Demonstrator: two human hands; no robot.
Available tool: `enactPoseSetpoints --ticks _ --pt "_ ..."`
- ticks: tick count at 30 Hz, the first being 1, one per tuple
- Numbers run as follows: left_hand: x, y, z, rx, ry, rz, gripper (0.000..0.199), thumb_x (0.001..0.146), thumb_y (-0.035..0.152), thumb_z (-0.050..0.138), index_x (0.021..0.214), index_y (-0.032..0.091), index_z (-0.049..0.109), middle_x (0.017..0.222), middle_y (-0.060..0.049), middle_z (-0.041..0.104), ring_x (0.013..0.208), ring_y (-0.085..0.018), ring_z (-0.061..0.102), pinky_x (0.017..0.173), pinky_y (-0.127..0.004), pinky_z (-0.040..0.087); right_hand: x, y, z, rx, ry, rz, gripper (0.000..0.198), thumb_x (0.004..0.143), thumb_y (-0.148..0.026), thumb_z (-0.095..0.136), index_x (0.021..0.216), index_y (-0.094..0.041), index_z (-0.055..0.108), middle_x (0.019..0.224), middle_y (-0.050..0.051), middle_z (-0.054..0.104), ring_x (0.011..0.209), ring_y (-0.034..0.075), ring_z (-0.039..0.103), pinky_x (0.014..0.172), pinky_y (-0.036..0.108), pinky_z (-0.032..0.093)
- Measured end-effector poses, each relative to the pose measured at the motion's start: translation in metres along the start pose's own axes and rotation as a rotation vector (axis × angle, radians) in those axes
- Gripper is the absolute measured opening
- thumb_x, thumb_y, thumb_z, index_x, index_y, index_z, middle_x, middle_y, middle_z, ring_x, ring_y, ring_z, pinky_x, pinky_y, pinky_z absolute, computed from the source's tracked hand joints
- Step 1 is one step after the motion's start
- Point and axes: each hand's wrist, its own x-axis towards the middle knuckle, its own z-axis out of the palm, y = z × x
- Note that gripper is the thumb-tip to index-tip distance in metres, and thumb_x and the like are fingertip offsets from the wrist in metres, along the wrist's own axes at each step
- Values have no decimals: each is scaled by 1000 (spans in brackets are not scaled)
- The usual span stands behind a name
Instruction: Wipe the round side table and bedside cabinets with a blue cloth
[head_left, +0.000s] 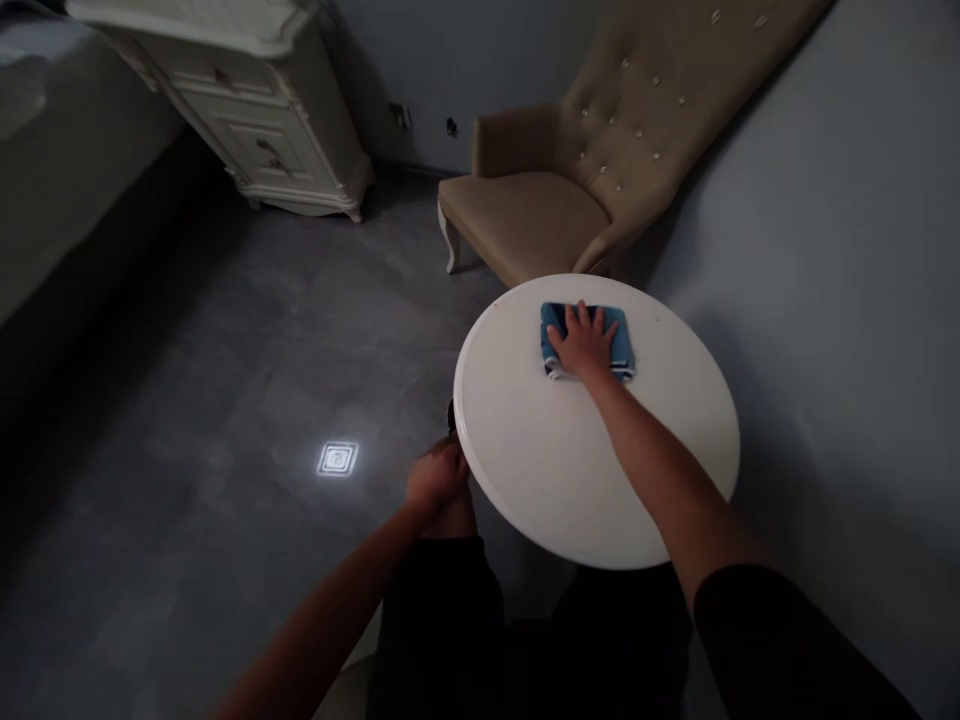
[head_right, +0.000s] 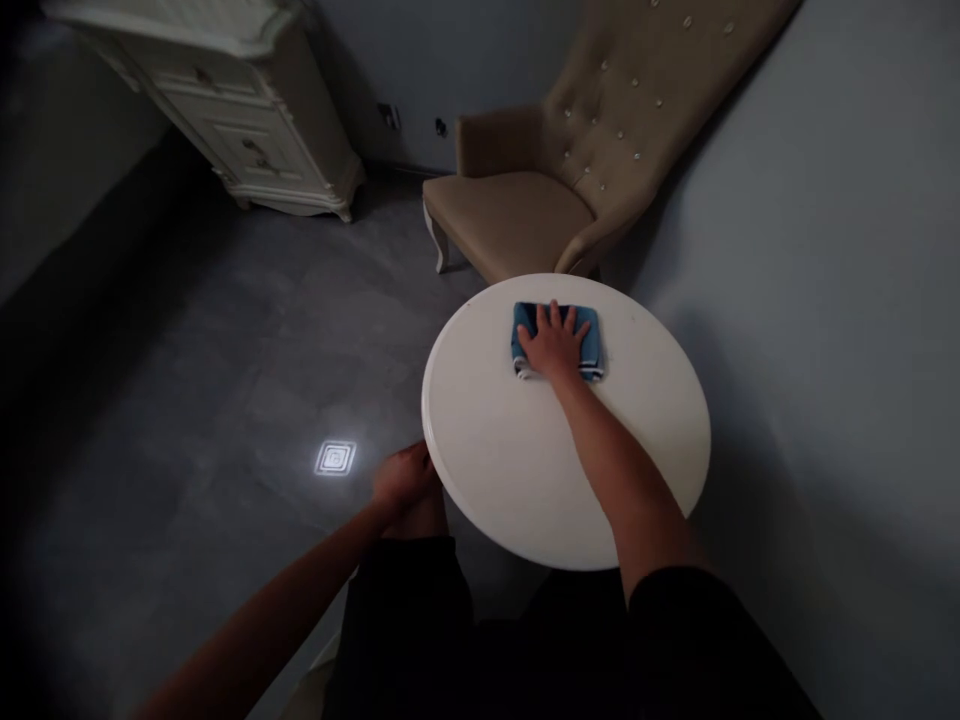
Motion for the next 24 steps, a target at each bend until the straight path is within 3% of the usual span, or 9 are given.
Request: enactPoseSetpoints --ticks 3,6,8,11,15,19,24 --pt "9 -2 -2 10 -24 6 41 117 45 51 124 24 86 133 -13 85 119 -32 81 100 -37 58 76 3 -1 32 18 72 81 118 -65 33 185 -20 38 194 17 27 176 56 20 134 93 13" --pt "13 -2 -5 16 -35 26 39 116 44 53 126 23 86 136 -14 84 124 -32 79 104 -38 58 119 1 -3 50 29 115 78 120 -62 32 184 -18 38 193 22 27 175 56 19 131 95 11" --pt "13 -1 -8 19 -44 24 39 116 43 54 126 23 86 137 -14 84 125 -32 79 106 -38 58 126 -1 -4 45 27 101 78 122 -59 31 183 -10 37 191 28 26 174 56 18 131 94 12" --pt "10 1 -10 15 -40 9 40 117 44 53 125 22 85 134 -15 84 125 -32 79 106 -39 57 104 -5 -6 29 10 41 80 124 -56 30 183 -2 34 190 33 24 174 56 17 133 90 13" --pt "2 1 -8 23 -9 16 45 118 47 48 124 22 84 132 -16 85 120 -31 81 102 -38 57 21 -19 -8 -15 -18 -32 77 122 -56 34 184 -10 35 194 23 24 176 54 19 137 87 13" --pt "-8 0 1 29 31 34 51 120 48 40 127 24 84 131 -16 86 117 -30 82 97 -36 57 -111 -44 -3 -70 -31 -149 80 117 -59 36 186 -19 37 194 13 26 178 52 20 140 83 18" --pt "-21 3 7 16 18 46 47 119 48 46 131 23 83 135 -17 85 120 -28 82 96 -32 56 -276 -67 12 -103 -77 -340 79 107 -80 31 183 -61 25 188 -19 25 180 40 20 142 74 30"
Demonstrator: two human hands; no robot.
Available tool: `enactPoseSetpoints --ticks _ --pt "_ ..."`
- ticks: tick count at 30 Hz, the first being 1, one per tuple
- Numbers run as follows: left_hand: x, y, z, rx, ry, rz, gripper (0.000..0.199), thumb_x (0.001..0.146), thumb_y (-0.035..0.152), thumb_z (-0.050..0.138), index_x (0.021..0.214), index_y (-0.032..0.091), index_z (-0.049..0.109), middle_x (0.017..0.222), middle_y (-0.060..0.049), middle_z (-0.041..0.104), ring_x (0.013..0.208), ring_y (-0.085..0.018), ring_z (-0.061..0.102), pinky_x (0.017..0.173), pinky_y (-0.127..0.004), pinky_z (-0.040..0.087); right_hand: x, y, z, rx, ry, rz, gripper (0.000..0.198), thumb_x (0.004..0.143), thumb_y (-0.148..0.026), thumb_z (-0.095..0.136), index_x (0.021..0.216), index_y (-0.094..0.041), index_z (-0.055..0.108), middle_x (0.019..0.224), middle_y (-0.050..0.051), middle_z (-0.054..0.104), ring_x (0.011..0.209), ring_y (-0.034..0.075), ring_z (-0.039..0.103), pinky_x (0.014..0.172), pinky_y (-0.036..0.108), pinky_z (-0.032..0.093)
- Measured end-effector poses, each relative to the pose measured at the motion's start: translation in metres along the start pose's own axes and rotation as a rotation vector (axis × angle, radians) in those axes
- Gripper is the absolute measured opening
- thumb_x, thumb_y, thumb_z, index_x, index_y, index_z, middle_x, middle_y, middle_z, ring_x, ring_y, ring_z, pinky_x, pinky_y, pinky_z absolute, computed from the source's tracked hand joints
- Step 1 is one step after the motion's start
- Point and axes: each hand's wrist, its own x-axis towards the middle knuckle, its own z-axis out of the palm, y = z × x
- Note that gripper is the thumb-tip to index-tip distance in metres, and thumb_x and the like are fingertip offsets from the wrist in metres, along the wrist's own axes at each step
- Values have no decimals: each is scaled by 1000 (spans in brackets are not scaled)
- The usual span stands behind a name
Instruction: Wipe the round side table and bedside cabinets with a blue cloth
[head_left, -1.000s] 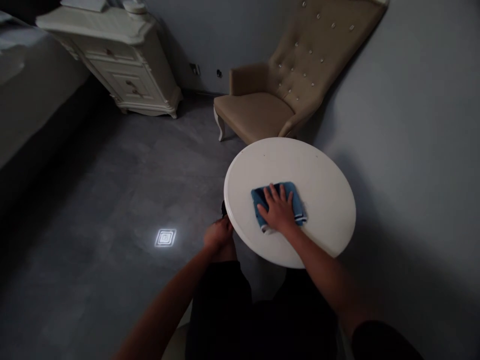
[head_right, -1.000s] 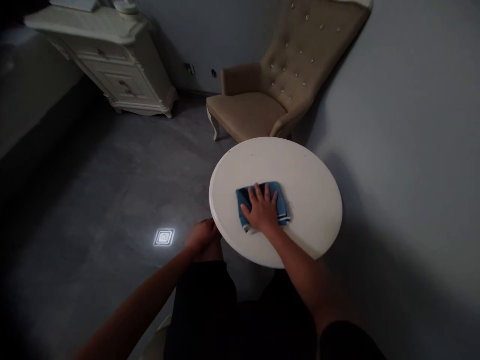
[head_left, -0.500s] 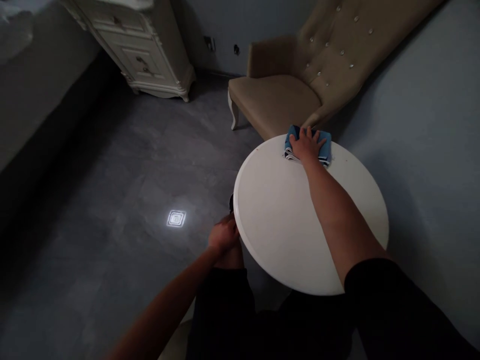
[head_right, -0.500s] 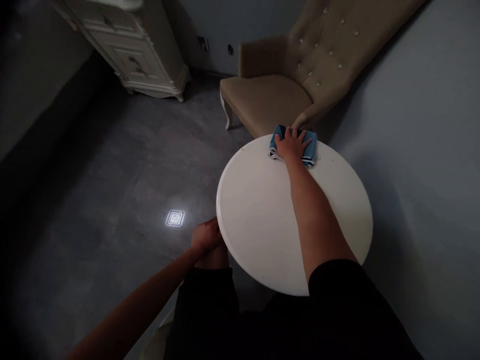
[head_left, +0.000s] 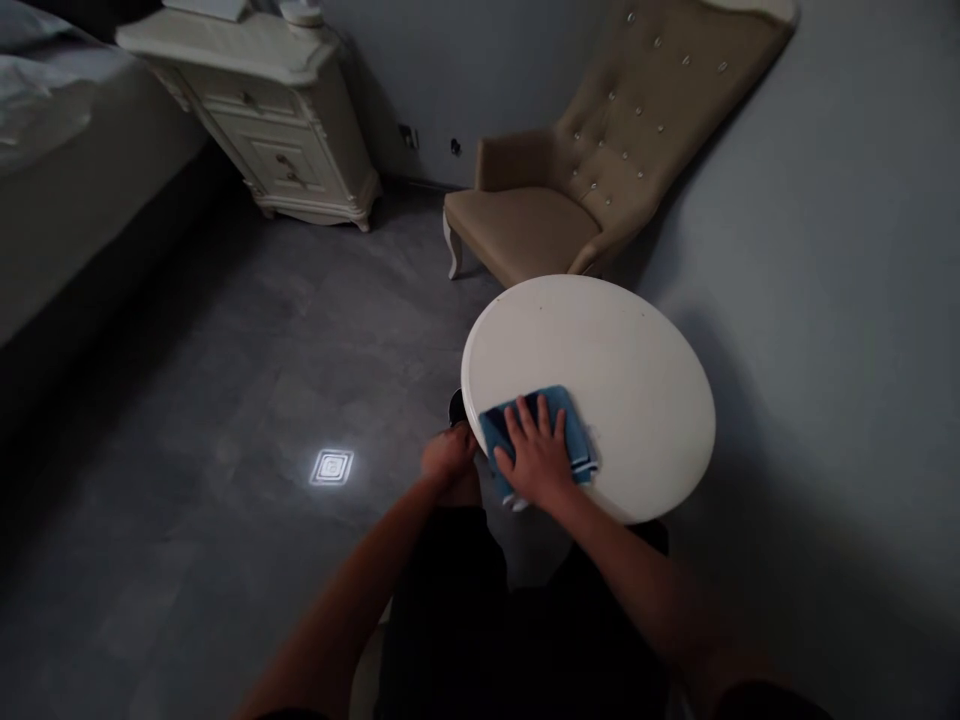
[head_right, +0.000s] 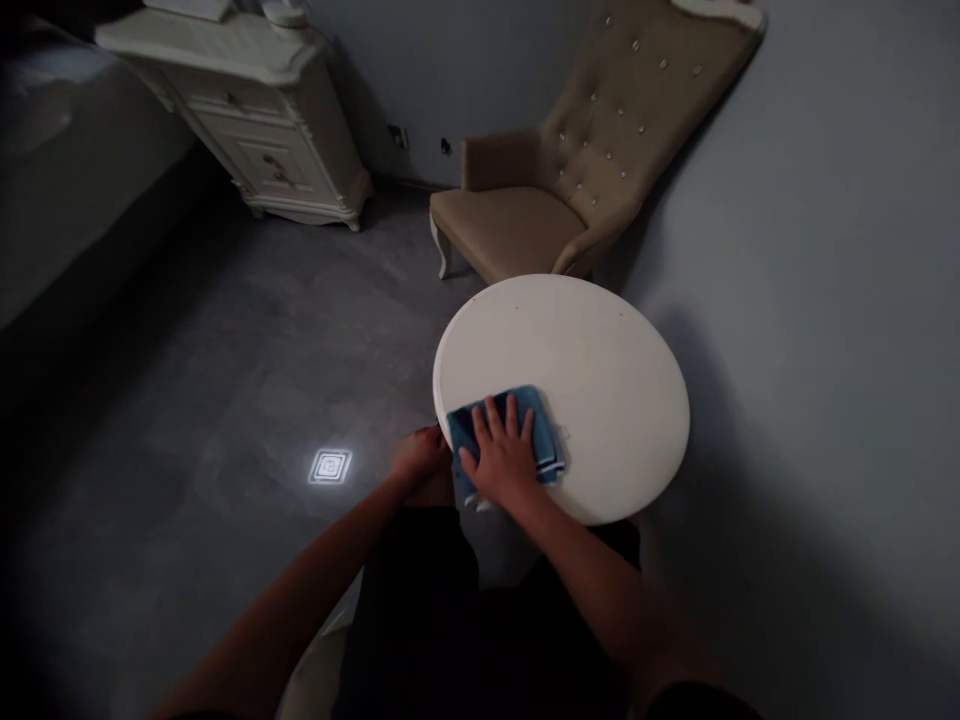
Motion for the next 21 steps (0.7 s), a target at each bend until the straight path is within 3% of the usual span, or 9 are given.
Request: enactPoseSetpoints --ticks 3,5,7,11,17,21 --pt "-3 1 0 -4 -50 63 38 114 44 58 135 24 82 137 -16 85 120 -29 82 93 -31 56 -38 -17 6 49 -7 -93 81 106 -80 33 183 -60 21 187 -21 26 181 35 15 145 72 28" --pt "-2 1 2 -4 -43 64 37 115 43 57 133 22 82 134 -16 85 117 -29 83 92 -32 56 -33 -15 3 83 -11 -109 82 108 -78 36 185 -50 30 189 -14 25 181 38 15 145 74 26" --pt "0 0 5 -4 -3 37 42 118 44 50 129 22 83 132 -16 86 116 -29 83 93 -32 56 -5 -3 -3 104 -16 -95 83 110 -75 39 184 -39 40 192 -5 25 181 43 17 144 78 24" --pt "7 -4 8 -10 32 2 46 119 47 45 121 23 84 129 -15 86 116 -28 81 95 -33 55 92 38 -16 104 2 34 79 114 -62 44 183 -22 44 194 10 27 179 51 18 140 85 17" --pt "21 -14 3 -50 38 49 43 118 44 49 114 21 85 131 -14 84 115 -28 79 98 -35 55 265 124 -18 91 73 267 80 118 -65 33 184 -20 40 194 16 28 176 54 21 136 90 15" --pt "29 -22 1 -31 34 30 45 118 42 48 107 20 86 125 -14 84 112 -28 79 97 -36 56 347 167 -17 95 100 367 82 119 -66 29 185 -18 36 192 21 30 175 56 21 131 95 17"
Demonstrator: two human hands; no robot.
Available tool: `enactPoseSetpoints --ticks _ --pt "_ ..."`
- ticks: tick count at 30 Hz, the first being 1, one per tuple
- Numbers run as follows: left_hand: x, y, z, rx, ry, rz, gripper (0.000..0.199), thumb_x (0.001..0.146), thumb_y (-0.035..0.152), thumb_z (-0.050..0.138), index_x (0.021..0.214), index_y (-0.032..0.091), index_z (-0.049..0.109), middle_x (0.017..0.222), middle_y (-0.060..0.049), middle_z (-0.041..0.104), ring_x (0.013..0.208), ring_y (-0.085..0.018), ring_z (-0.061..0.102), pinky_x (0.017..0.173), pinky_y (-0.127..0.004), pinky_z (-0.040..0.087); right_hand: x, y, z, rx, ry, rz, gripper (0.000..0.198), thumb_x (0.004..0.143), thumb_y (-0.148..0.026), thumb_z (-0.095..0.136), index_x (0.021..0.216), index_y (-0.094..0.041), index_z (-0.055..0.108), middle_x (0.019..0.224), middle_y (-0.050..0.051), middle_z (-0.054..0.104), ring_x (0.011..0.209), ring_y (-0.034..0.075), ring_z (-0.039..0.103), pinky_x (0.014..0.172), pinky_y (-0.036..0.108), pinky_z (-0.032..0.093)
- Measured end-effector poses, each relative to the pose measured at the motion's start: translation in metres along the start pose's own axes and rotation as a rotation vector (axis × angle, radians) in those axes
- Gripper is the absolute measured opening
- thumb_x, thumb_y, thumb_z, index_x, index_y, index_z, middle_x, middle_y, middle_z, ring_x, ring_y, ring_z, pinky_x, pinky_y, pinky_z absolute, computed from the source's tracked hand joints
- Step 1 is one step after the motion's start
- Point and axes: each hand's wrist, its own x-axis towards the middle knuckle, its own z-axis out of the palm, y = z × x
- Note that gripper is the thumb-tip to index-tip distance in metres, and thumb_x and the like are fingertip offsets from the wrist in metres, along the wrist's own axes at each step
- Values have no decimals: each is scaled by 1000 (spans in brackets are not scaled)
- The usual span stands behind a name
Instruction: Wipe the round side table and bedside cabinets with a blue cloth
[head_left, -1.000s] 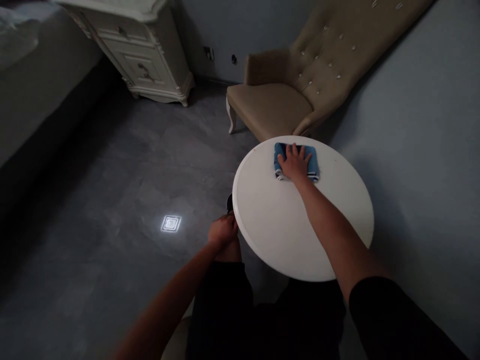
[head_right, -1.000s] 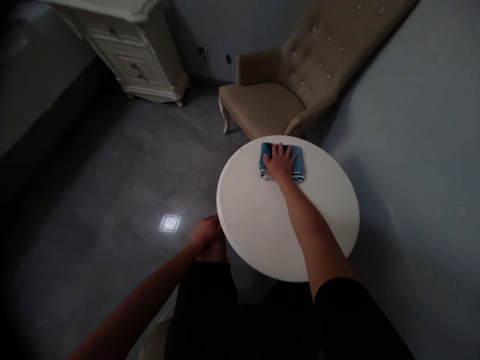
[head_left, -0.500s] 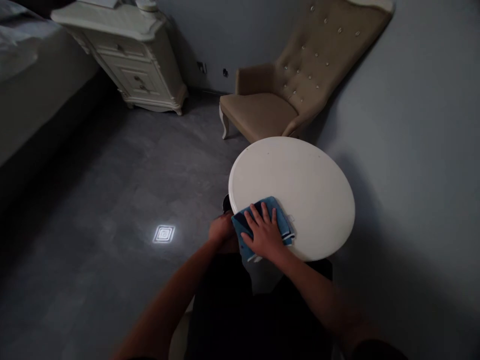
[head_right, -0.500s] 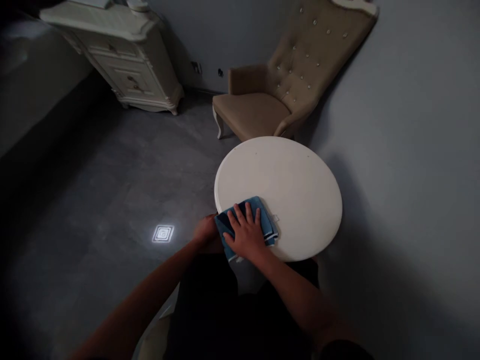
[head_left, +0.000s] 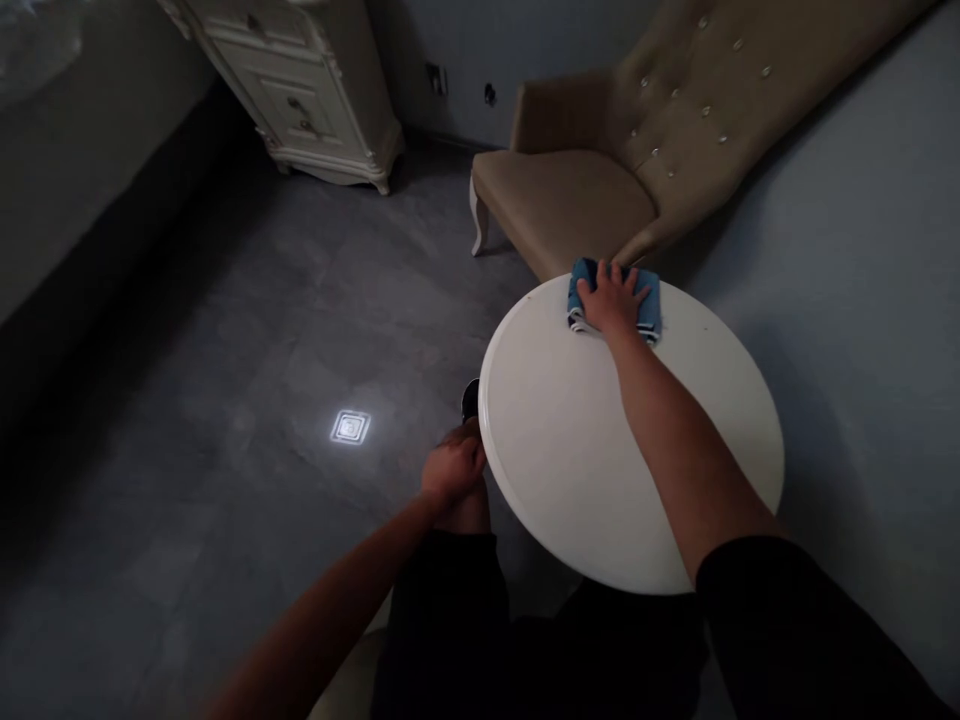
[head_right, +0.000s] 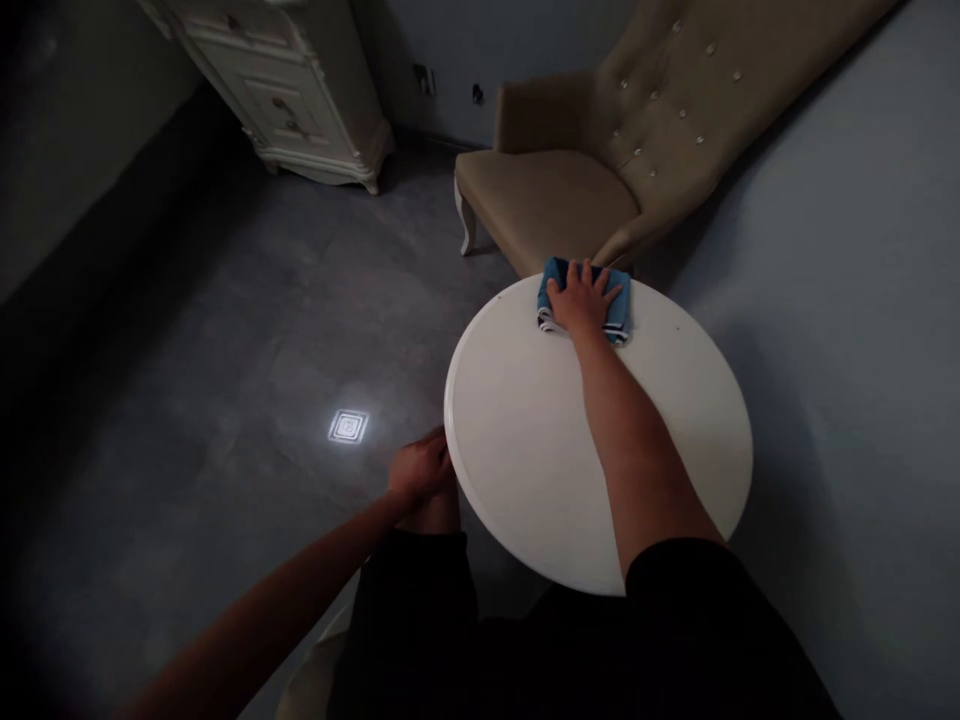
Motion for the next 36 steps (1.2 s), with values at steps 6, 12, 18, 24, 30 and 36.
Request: enactPoseSetpoints --ticks 6,12,18,24,30,36 --pt "2 -4 -2 7 1 -11 40 118 39 48 113 23 84 129 -12 84 113 -26 78 98 -34 55 8 -6 -7 -21 -13 -19 81 122 -58 28 185 -7 30 191 31 22 175 57 18 131 93 17" --pt "-8 1 2 0 27 -33 43 119 43 46 113 23 84 123 -13 86 108 -26 80 92 -34 54 -116 -30 -15 -5 -48 -158 78 119 -57 36 185 -14 37 195 17 24 177 55 18 138 87 12" --pt "-23 10 8 -10 30 -53 45 119 45 45 119 23 84 124 -15 86 110 -26 82 94 -32 55 -312 -56 -10 6 -86 -344 82 112 -64 40 187 -32 34 194 2 26 180 50 18 142 82 17" --pt "-30 10 6 -45 -36 12 32 113 38 61 132 22 82 128 -16 85 115 -27 82 95 -32 56 -409 -64 3 21 -123 -374 82 107 -73 45 185 -53 26 190 -16 26 182 41 13 146 76 22" --pt "-23 8 7 -51 14 -44 39 117 42 50 120 21 83 129 -15 84 118 -27 78 101 -34 56 -300 -67 -8 79 -110 -374 81 110 -67 45 186 -37 39 193 1 27 178 53 20 140 86 18" --pt "-12 -3 6 -64 41 -12 42 117 40 49 107 22 84 129 -14 83 117 -28 77 102 -37 56 -106 -63 -6 33 -43 -181 80 116 -62 38 184 -21 41 194 15 29 176 55 20 136 90 14"
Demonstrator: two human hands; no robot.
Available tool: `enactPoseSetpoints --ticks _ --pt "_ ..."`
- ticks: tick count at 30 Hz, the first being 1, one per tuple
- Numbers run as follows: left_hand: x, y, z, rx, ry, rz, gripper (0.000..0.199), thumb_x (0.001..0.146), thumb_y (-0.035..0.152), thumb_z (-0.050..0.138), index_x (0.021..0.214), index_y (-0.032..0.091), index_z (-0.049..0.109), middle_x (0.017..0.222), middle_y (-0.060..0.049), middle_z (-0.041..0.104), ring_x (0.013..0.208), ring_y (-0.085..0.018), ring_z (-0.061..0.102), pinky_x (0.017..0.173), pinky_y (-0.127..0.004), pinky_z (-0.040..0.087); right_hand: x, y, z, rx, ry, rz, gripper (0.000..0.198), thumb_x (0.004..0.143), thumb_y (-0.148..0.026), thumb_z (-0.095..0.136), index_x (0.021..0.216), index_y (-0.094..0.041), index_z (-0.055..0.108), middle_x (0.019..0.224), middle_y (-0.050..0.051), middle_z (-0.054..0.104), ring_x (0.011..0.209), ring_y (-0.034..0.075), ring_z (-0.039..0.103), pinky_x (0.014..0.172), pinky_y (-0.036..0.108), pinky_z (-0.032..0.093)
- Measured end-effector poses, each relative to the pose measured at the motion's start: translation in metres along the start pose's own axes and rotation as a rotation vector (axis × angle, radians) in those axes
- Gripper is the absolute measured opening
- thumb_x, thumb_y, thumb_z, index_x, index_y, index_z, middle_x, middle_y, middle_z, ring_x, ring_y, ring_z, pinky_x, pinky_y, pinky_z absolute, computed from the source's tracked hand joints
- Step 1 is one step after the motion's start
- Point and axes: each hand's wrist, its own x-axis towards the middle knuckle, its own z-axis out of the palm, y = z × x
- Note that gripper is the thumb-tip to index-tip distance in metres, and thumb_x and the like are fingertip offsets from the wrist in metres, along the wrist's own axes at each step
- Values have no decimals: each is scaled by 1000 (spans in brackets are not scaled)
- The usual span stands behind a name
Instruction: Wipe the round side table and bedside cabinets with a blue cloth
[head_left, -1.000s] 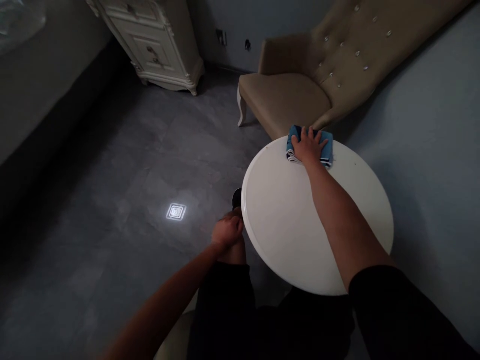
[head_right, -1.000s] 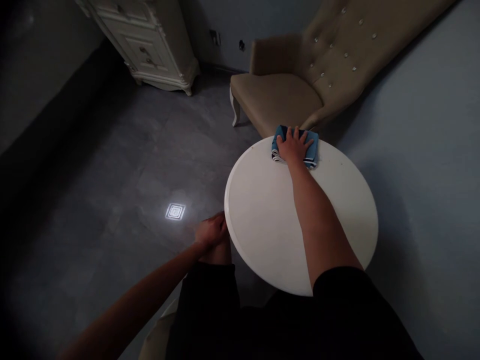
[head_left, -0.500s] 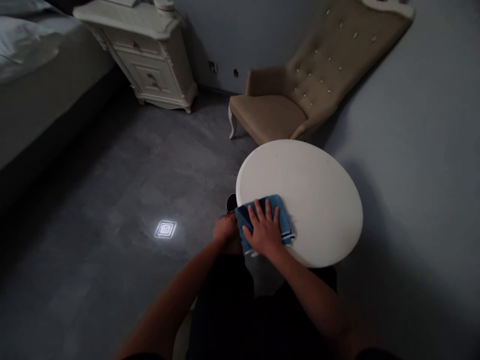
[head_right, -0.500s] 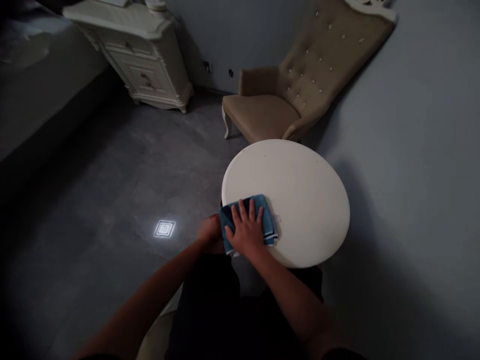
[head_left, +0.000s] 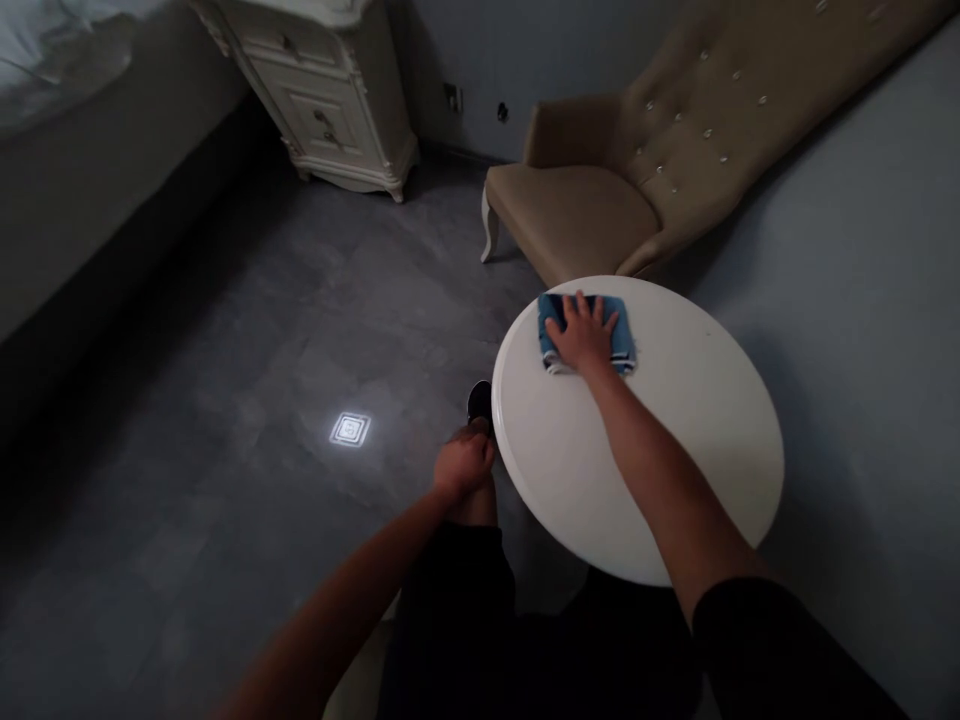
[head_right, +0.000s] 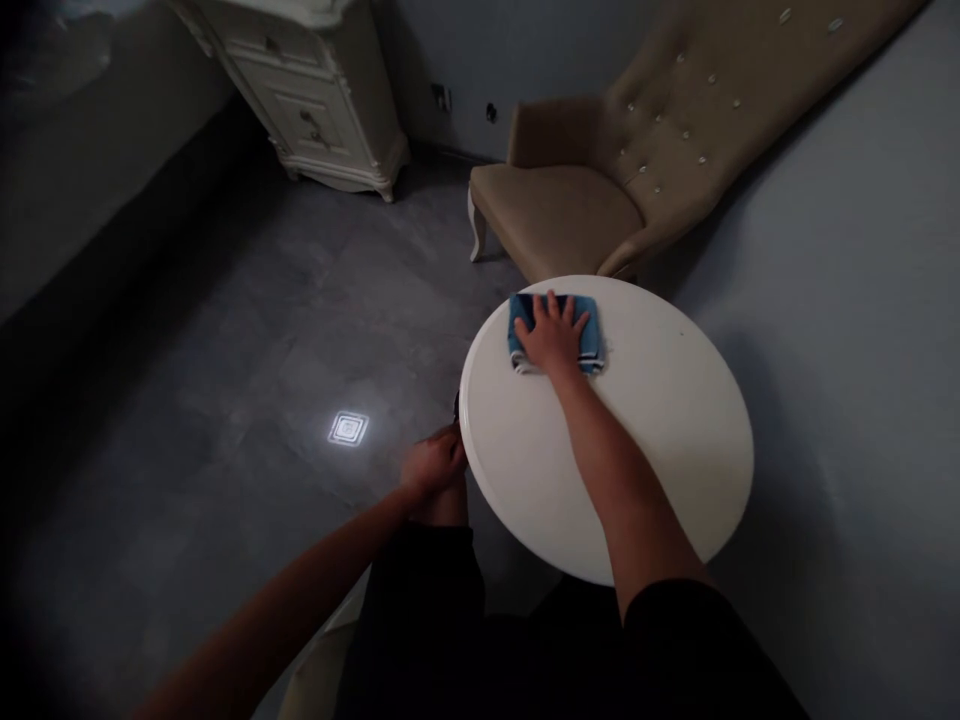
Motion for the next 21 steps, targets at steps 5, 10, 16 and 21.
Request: enactPoseSetpoints --ticks 5,10,16,21 --pt "8 -11 1 0 3 -14 42 117 38 49 102 22 85 123 -14 84 116 -28 78 102 -38 57 105 21 -2 2 6 117 78 118 -64 31 182 -21 44 192 20 30 175 55 21 130 96 14" --pt "10 -14 3 0 25 1 37 116 37 51 106 22 84 125 -14 84 118 -28 78 103 -36 57 104 8 -5 -23 -17 99 72 119 -60 37 181 -23 48 193 14 32 176 56 18 134 93 12" --pt "3 -5 4 40 -1 -44 38 116 38 49 112 23 84 121 -12 86 113 -26 81 97 -33 56 -8 -52 0 32 -82 -175 73 117 -63 47 182 -29 47 195 5 27 179 50 14 142 84 5" --pt "-13 3 0 22 26 -55 35 114 38 56 119 20 85 120 -16 87 106 -26 81 89 -31 55 -151 -83 3 94 -121 -377 72 112 -61 55 178 -32 54 194 3 29 181 49 12 144 82 2"
